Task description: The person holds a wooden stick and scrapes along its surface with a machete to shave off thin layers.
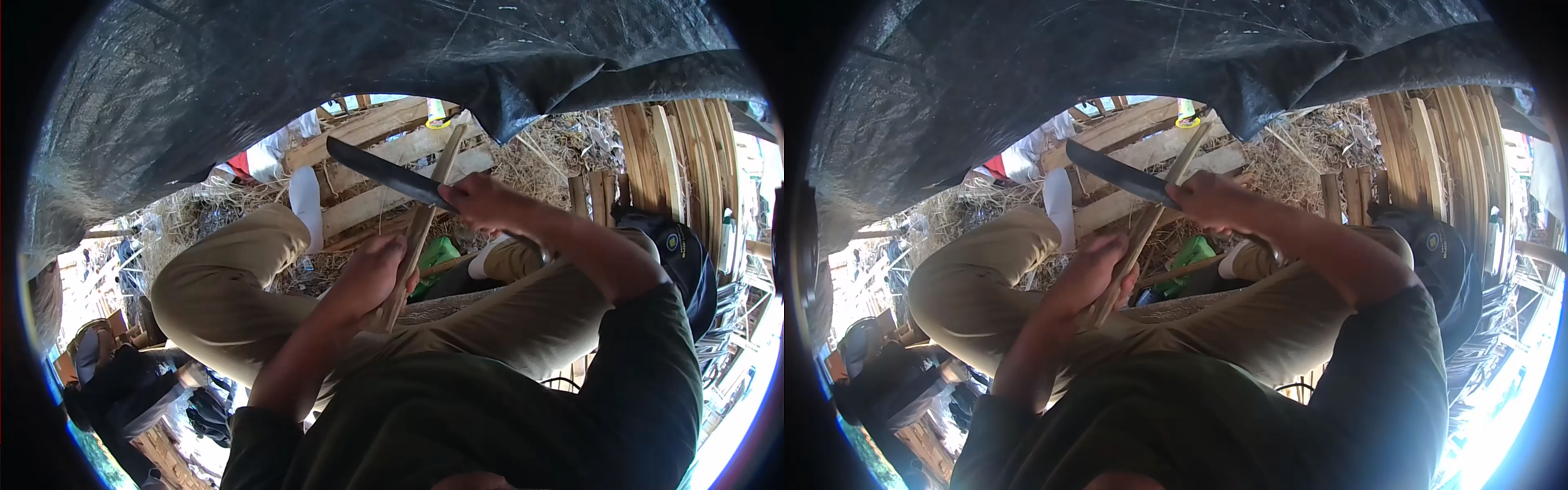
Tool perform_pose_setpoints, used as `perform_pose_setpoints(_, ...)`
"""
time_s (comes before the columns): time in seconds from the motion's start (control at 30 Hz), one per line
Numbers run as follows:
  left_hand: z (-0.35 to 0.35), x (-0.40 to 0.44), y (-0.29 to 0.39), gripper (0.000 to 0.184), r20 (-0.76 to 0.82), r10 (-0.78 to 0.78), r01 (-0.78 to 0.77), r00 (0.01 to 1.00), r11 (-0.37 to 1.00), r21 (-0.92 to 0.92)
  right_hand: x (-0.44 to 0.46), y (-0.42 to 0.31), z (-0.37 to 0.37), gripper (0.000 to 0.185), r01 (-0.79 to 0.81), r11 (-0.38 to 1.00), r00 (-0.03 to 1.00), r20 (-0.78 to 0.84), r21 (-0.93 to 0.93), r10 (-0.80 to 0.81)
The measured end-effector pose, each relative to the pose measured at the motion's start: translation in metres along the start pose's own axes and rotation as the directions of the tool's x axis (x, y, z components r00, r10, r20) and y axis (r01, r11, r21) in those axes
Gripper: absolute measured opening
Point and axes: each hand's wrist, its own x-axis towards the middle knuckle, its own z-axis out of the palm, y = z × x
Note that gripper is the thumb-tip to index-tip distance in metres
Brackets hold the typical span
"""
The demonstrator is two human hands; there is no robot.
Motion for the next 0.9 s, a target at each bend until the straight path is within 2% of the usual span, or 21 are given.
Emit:
perform_pose_setpoints(0.1,0.0,0.002,-0.006,0.034,0.004,-0.01,0.01,1.0,0.997,-0.075,0.026,0.021,-0.019,0.056,-0.014,0.993,0.997,-0.079,-0.12,0.004)
perform_pose_setpoints(0.17,-0.002,0.004,-0.005,0.03,-0.006,0.022,-0.022,1.0,0.997,-0.076,0.034,0.028,-0.025,0.055,-0.036,0.993,0.994,-0.109,-0.11,0.024)
perform_pose_setpoints(0.23,0.0,0.005,-0.005,0.03,-0.015,0.066,-0.067,0.998,0.997,-0.042,0.017,0.015,0.0,0.055,-0.026,0.994,0.988,-0.152,-0.105,0.01)
perform_pose_setpoints(0.27,0.005,0.001,-0.006,0.029,-0.022,0.065,-0.066,0.998,0.997,-0.031,-0.005,-0.001,0.011,0.055,0.008,1.0,0.999,-0.051,0.017,-0.007)
perform_pose_setpoints(0.37,0.011,-0.007,0.0,0.028,-0.019,0.065,-0.065,0.998,0.998,-0.014,-0.002,0.003,0.002,0.055,0.013,0.999,1.0,-0.017,-0.031,-0.014)
perform_pose_setpoints(0.4,0.009,-0.003,-0.005,0.028,-0.009,0.058,-0.058,0.998,0.998,-0.04,0.008,0.013,-0.004,0.056,0.042,0.996,0.998,-0.05,-0.079,-0.046)
perform_pose_setpoints(0.5,0.003,-0.001,-0.008,0.028,0.012,0.019,-0.019,1.0,0.998,-0.054,0.02,0.022,-0.024,0.054,-0.031,0.988,0.987,-0.158,-0.151,0.007)
perform_pose_setpoints(0.53,0.001,0.001,-0.007,0.028,0.018,0.005,-0.004,1.0,0.999,-0.048,0.023,0.024,-0.017,0.054,0.05,0.971,0.97,-0.22,-0.235,-0.103)
perform_pose_setpoints(0.63,0.015,-0.003,-0.008,0.03,-0.033,0.1,-0.098,0.994,0.993,0.07,0.008,0.017,0.023,0.053,0.249,0.923,0.927,-0.205,-0.294,-0.315)
perform_pose_setpoints(0.67,0.017,-0.005,-0.008,0.03,-0.018,0.108,-0.106,0.994,0.991,0.077,0.015,0.03,0.026,0.053,0.439,0.801,0.786,-0.258,-0.407,-0.562)
perform_pose_setpoints(0.73,0.02,-0.008,-0.007,0.031,0.018,0.129,-0.13,0.992,0.987,0.094,-0.006,0.004,0.008,0.054,0.272,0.931,0.949,-0.091,-0.244,-0.302)
perform_pose_setpoints(0.77,0.021,-0.005,-0.008,0.031,0.016,0.121,-0.122,0.993,0.988,0.092,-0.014,-0.005,0.0,0.054,0.167,0.969,0.986,0.012,-0.179,-0.168)
perform_pose_setpoints(0.87,0.02,0.002,-0.013,0.031,-0.001,0.103,-0.103,0.995,0.991,0.08,-0.003,0.01,0.011,0.05,0.221,0.949,0.973,-0.01,-0.227,-0.229)
perform_pose_setpoints(0.9,0.021,0.002,-0.013,0.031,-0.001,0.098,-0.097,0.995,0.992,0.076,0.0,0.012,0.013,0.05,0.182,0.965,0.982,-0.011,-0.186,-0.187)
